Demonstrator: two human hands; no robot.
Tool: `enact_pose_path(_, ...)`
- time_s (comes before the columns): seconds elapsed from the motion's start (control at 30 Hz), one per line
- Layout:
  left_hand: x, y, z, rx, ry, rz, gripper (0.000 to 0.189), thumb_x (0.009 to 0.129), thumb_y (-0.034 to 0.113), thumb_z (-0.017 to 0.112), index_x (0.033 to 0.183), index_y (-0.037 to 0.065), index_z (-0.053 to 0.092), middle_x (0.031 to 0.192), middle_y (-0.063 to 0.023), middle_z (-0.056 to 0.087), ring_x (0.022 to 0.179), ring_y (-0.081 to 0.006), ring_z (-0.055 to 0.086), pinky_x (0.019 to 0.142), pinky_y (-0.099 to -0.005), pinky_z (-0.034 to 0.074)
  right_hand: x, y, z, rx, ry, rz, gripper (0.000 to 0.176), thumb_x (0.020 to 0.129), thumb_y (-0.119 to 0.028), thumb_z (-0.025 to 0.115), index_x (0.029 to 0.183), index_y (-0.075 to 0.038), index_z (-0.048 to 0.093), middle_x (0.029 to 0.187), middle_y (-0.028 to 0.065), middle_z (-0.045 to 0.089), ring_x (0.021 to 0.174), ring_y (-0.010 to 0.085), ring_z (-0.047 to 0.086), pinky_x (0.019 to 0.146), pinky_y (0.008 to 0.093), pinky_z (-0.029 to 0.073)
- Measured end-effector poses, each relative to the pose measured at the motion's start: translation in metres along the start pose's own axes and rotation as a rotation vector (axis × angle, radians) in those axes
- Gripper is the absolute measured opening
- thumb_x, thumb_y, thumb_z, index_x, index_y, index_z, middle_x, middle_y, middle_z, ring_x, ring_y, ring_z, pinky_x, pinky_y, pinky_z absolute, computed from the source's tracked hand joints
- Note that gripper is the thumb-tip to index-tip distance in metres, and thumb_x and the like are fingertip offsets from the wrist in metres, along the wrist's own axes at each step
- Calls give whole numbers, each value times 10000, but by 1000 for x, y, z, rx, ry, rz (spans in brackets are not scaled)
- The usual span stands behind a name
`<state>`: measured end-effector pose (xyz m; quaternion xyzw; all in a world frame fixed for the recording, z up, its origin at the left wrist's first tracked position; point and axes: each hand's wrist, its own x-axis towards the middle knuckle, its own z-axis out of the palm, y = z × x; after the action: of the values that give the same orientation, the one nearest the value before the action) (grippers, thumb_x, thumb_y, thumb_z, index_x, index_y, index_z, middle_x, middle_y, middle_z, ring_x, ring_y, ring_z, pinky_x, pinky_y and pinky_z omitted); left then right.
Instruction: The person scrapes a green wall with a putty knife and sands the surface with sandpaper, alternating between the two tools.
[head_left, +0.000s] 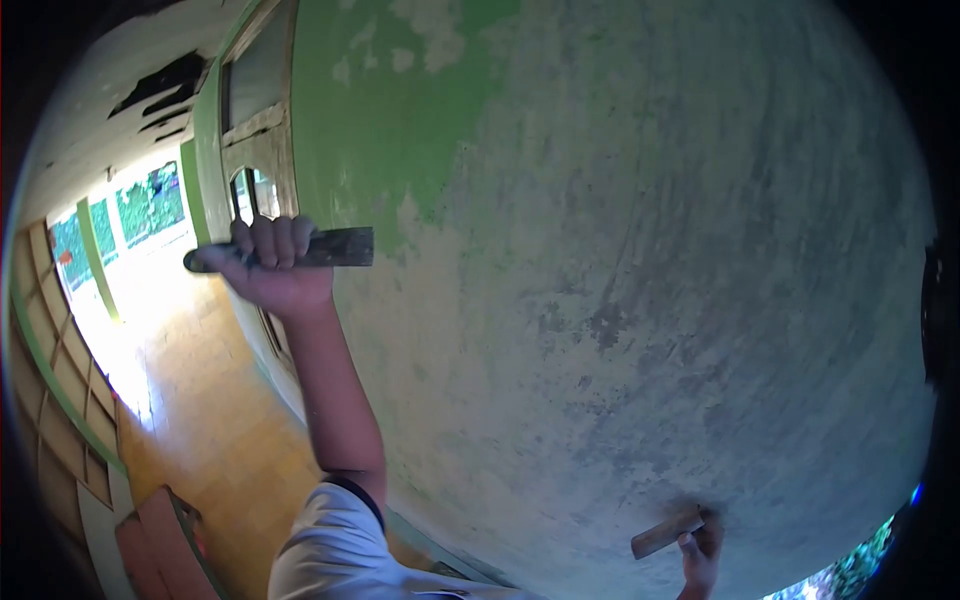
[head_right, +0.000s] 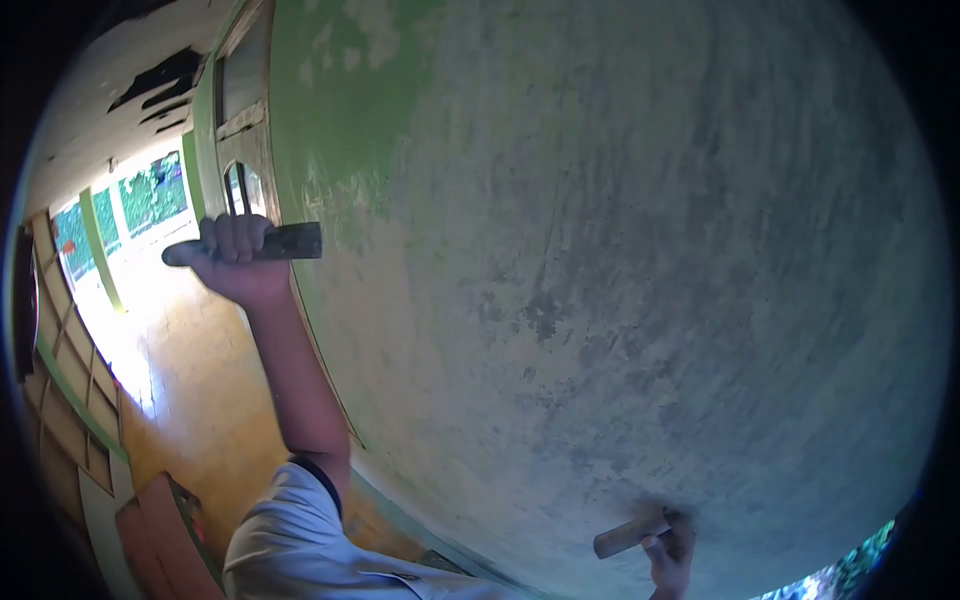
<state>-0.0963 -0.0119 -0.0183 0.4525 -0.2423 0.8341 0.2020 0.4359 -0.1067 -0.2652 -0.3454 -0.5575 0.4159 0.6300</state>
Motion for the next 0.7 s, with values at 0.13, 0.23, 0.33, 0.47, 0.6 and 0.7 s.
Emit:
enact_pose_path(0.13, -2, 1, -16, -172, -208, 74, 505, 893, 540, 412, 559, 170, 333, 444, 51, 250, 395, -69, 207, 428, -232, 195, 5, -11, 15, 30, 4, 13, 530, 717, -221, 776, 1113, 30, 529, 966, 73, 599, 881, 152, 556, 765, 282, 438)
enact_pose_path(0.23, -9, -22, -20, -215, -188, 90, 476, 904, 490, 401, 559, 169, 331, 436, 42, 253, 389, -76, 209, 420, -240, 187, 0, -4, 6, 23, 45, 17, 534, 718, -221, 774, 1123, 28, 532, 990, 81, 603, 907, 171, 570, 786, 289, 442)
enact_pose_path(0.33, -15, -51, -24, -101, -29, 59, 444, 903, 400, 416, 540, 169, 310, 425, 36, 256, 379, -76, 193, 414, -242, 183, 2, -4, 9, 22, 29, 9, 525, 721, -222, 772, 1118, 25, 535, 994, 82, 603, 915, 175, 569, 795, 295, 440)
enact_pose_path(0.47, -12, -46, -24, -35, 41, 26, 404, 895, 350, 404, 548, 173, 300, 423, 37, 243, 376, -83, 179, 407, -240, 180, -5, 1, 8, 20, 89, 11, 614, 718, -246, 765, 1196, 17, 483, 1098, 77, 563, 1019, 189, 530, 905, 333, 386)
enact_pose_path(0.6, 0, -34, -37, -263, -217, 141, 363, 906, 337, 385, 596, 152, 352, 441, 22, 261, 390, -94, 190, 423, -258, 178, -7, 16, -9, -13, 102, -5, 617, 724, -239, 760, 1208, 9, 471, 1114, 83, 556, 1037, 194, 519, 918, 348, 378)
enact_pose_path(0.7, -8, -61, -30, -91, -115, 22, 344, 894, 305, 377, 586, 155, 340, 443, 37, 265, 386, -88, 199, 417, -248, 197, -3, -3, 3, -6, 85, 34, 384, 804, -101, 668, 1151, 2, 541, 1106, 55, 560, 980, 158, 523, 881, 306, 402)
